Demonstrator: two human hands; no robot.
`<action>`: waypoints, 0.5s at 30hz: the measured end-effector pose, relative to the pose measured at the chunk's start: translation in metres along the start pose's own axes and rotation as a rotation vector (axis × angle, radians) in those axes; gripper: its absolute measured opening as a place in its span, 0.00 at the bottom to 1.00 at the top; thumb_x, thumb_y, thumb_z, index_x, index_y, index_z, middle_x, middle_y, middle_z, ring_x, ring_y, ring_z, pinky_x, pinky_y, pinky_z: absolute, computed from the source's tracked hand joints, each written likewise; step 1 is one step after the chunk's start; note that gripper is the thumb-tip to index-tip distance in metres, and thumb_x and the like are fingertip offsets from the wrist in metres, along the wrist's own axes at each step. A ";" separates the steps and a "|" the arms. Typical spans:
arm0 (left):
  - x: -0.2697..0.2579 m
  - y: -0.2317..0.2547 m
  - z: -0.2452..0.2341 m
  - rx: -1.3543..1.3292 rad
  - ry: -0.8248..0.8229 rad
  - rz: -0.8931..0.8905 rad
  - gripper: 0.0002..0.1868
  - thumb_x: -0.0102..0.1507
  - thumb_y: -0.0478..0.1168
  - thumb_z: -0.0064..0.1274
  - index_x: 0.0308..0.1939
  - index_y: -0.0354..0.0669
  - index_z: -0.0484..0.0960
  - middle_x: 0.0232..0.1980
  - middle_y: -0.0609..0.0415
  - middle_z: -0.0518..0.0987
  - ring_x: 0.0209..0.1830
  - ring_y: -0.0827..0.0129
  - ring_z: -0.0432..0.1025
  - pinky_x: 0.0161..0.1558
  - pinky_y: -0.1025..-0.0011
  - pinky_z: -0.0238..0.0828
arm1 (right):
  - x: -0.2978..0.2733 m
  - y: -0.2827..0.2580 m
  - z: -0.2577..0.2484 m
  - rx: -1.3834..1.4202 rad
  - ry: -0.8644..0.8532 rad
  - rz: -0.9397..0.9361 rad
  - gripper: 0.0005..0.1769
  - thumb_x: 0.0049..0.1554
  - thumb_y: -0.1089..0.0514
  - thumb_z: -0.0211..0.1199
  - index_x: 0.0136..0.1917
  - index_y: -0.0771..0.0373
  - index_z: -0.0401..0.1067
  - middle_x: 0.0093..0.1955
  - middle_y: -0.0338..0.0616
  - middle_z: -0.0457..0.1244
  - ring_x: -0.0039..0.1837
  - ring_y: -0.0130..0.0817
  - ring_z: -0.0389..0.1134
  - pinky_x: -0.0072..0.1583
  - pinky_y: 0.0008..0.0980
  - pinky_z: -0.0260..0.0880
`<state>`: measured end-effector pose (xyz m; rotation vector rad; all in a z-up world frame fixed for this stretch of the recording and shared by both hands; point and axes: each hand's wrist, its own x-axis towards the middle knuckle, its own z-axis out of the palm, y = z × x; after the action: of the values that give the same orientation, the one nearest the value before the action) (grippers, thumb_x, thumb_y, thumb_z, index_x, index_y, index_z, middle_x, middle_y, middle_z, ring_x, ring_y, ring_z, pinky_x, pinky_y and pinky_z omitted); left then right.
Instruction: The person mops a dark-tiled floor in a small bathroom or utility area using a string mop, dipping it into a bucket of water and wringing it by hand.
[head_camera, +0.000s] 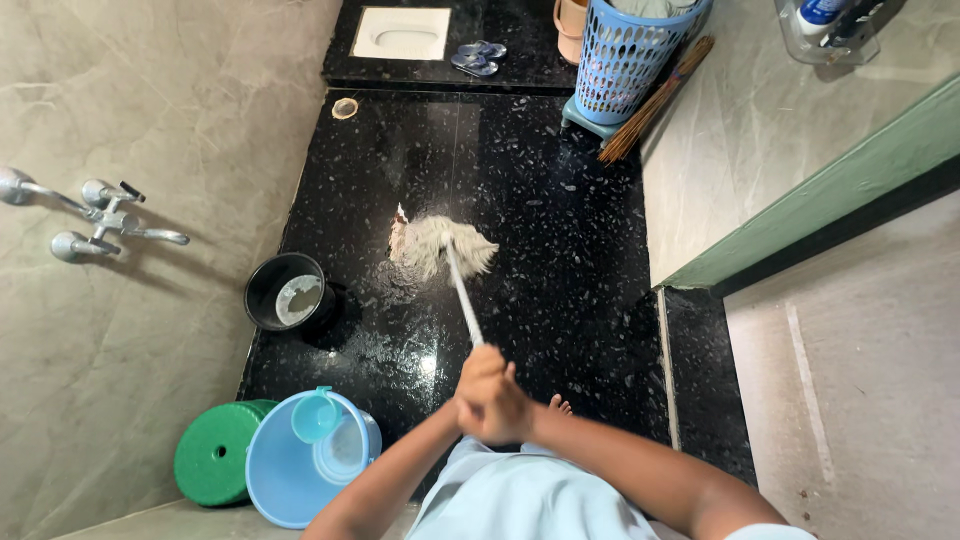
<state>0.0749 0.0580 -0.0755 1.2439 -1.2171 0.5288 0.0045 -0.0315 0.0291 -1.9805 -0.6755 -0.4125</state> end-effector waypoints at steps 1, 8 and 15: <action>-0.002 -0.016 0.008 0.101 0.022 -0.202 0.10 0.55 0.38 0.58 0.27 0.38 0.73 0.30 0.52 0.62 0.28 0.57 0.58 0.31 0.59 0.50 | 0.002 0.025 0.000 -0.042 0.035 0.012 0.11 0.53 0.66 0.59 0.30 0.66 0.64 0.28 0.46 0.60 0.32 0.38 0.60 0.39 0.38 0.62; 0.005 -0.139 0.018 -0.305 0.289 -1.066 0.21 0.67 0.42 0.47 0.64 0.45 0.68 0.45 0.51 0.72 0.46 0.59 0.69 0.52 0.62 0.69 | 0.075 0.140 -0.025 -0.133 0.254 0.111 0.13 0.55 0.66 0.57 0.30 0.68 0.64 0.27 0.48 0.60 0.30 0.36 0.61 0.36 0.36 0.62; 0.049 -0.102 -0.036 0.223 -0.325 -0.207 0.10 0.58 0.39 0.57 0.32 0.43 0.70 0.32 0.52 0.70 0.41 0.53 0.73 0.61 0.54 0.68 | 0.067 0.102 -0.019 -0.027 0.201 0.068 0.14 0.56 0.66 0.55 0.29 0.69 0.63 0.27 0.50 0.61 0.29 0.34 0.61 0.34 0.36 0.60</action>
<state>0.1927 0.0447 -0.0696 1.6744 -1.3024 0.3229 0.1198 -0.0675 0.0034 -1.9495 -0.4765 -0.5730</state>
